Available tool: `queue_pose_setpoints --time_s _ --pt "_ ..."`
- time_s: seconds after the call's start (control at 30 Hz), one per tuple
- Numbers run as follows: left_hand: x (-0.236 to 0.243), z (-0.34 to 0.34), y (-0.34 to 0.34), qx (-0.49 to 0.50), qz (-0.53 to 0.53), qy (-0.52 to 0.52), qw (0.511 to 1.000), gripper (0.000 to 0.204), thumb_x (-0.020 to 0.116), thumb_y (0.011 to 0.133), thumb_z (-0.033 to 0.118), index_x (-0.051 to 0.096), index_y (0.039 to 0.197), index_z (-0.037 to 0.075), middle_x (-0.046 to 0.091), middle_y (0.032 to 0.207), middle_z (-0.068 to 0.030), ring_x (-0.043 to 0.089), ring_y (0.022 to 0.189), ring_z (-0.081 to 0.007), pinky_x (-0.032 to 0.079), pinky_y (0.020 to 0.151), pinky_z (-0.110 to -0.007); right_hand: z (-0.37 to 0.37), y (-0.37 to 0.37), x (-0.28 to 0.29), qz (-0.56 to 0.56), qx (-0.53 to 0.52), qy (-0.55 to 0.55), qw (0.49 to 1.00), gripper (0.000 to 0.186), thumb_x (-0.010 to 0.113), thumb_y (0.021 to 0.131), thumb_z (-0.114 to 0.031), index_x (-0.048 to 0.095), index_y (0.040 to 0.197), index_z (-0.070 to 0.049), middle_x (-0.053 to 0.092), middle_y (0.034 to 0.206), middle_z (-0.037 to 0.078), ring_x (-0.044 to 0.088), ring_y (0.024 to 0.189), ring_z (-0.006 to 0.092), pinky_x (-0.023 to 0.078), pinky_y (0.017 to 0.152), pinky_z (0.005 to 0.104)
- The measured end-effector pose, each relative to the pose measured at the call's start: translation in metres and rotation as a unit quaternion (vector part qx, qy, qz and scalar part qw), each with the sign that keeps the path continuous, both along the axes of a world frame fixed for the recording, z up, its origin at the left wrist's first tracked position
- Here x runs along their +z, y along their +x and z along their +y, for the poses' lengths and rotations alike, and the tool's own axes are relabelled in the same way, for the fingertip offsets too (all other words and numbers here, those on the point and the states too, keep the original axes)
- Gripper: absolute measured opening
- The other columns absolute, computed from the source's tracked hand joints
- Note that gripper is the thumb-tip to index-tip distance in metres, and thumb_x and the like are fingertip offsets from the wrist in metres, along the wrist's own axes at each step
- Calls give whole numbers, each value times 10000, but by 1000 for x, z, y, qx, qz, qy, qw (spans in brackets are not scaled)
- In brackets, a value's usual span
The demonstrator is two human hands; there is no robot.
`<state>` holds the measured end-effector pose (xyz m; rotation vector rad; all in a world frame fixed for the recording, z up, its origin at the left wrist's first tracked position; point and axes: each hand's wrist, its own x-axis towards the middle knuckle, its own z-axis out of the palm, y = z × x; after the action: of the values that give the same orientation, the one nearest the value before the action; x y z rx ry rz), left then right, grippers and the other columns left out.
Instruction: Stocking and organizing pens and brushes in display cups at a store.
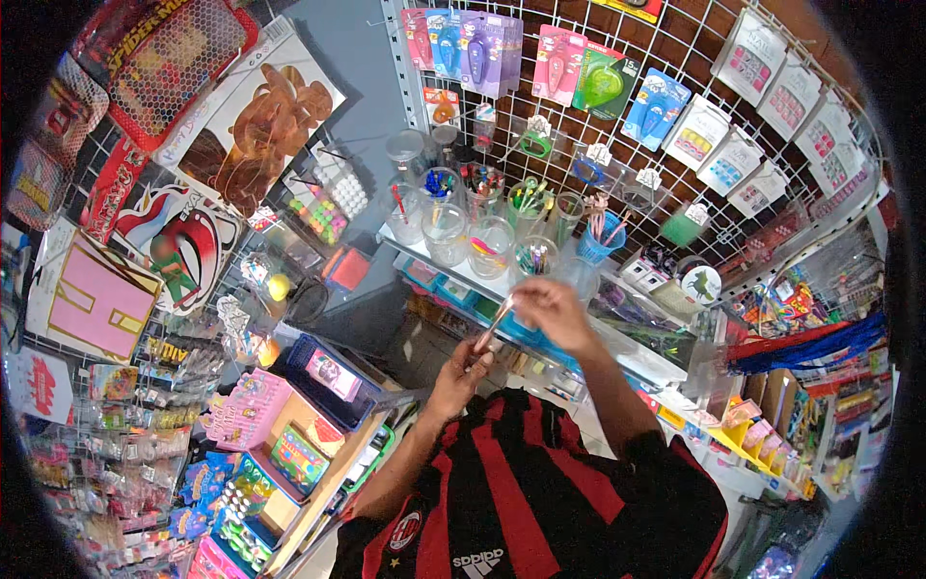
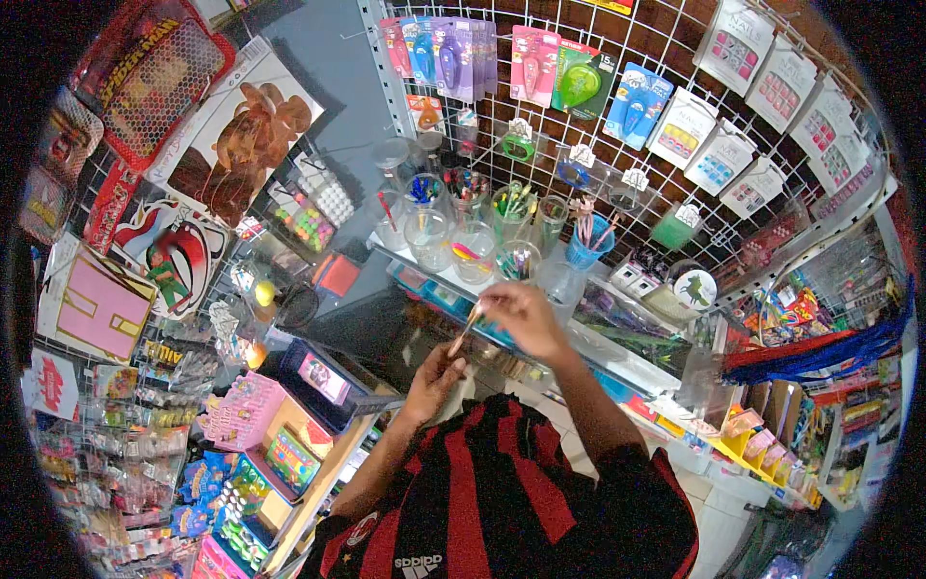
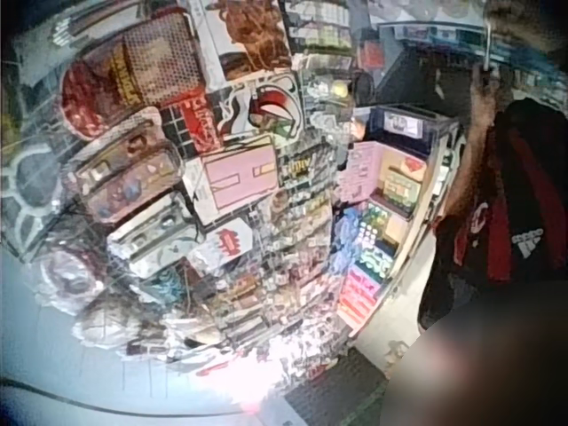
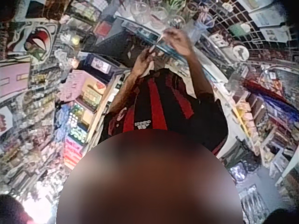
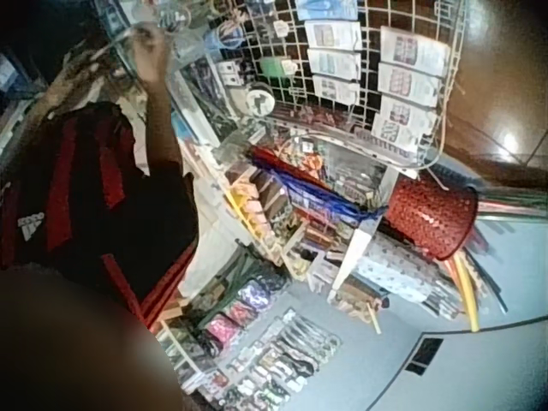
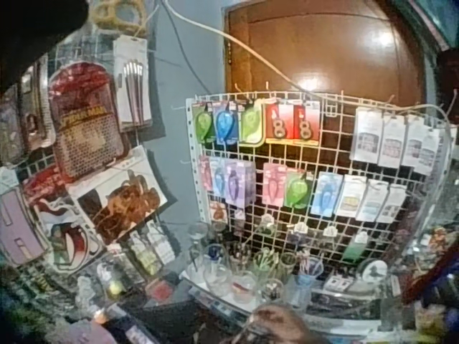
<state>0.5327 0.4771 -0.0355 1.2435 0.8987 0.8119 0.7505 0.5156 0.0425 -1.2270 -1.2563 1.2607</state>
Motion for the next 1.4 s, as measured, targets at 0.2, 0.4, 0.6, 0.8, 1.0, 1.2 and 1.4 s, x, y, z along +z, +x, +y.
queue_pose_setpoints --time_s 0.2,0.4,0.6,0.8,1.0,1.2,1.4 --pt "8 -7 -12 -3 37 -13 999 438 590 941 309 486 1276 46 597 1127 -89 552 1007 -180 455 862 -340 49 49 45 -227 -187 137 946 128 716 820 -118 668 881 -16 682 760 35 609 680 86 477 607 247" --pt "-6 -17 -25 -26 49 -47 997 400 596 932 249 514 1265 45 606 1105 -87 559 999 -171 459 860 -341 78 59 25 -475 -182 112 854 217 706 799 -255 671 888 -61 668 757 175 656 665 320 496 600 411" --pt "-20 -21 -33 1 52 -55 997 384 598 932 245 544 1236 16 624 1065 -83 581 947 -165 467 833 -326 94 61 -19 -578 -167 74 795 206 695 776 -250 694 856 -60 678 785 175 662 748 362 530 696 454" --pt "-18 -23 -39 12 42 -83 996 390 602 931 251 552 1230 7 637 1046 -80 586 932 -159 470 815 -323 97 60 -48 -655 -155 71 737 238 699 753 -249 695 829 -23 677 815 220 667 776 389 540 719 461" --pt "-18 -26 -42 13 74 -69 995 408 613 917 246 551 1246 11 642 1066 -95 589 935 -163 474 814 -322 104 56 -55 -715 -105 46 690 161 544 802 -96 697 843 -72 692 894 162 686 835 313 542 724 413" --pt "-36 -29 -45 22 67 -77 995 420 628 902 246 553 1245 16 650 1059 -97 596 914 -160 478 810 -323 107 53 -49 -709 -72 50 700 169 528 810 -111 678 848 -42 681 884 169 673 847 320 536 752 425" --pt "-22 -28 -52 25 56 -98 993 403 622 909 247 556 1238 25 656 973 -64 605 853 -136 476 730 -300 103 64 -52 -715 -87 68 690 145 557 803 -133 673 838 -54 679 867 156 673 814 323 533 739 440"
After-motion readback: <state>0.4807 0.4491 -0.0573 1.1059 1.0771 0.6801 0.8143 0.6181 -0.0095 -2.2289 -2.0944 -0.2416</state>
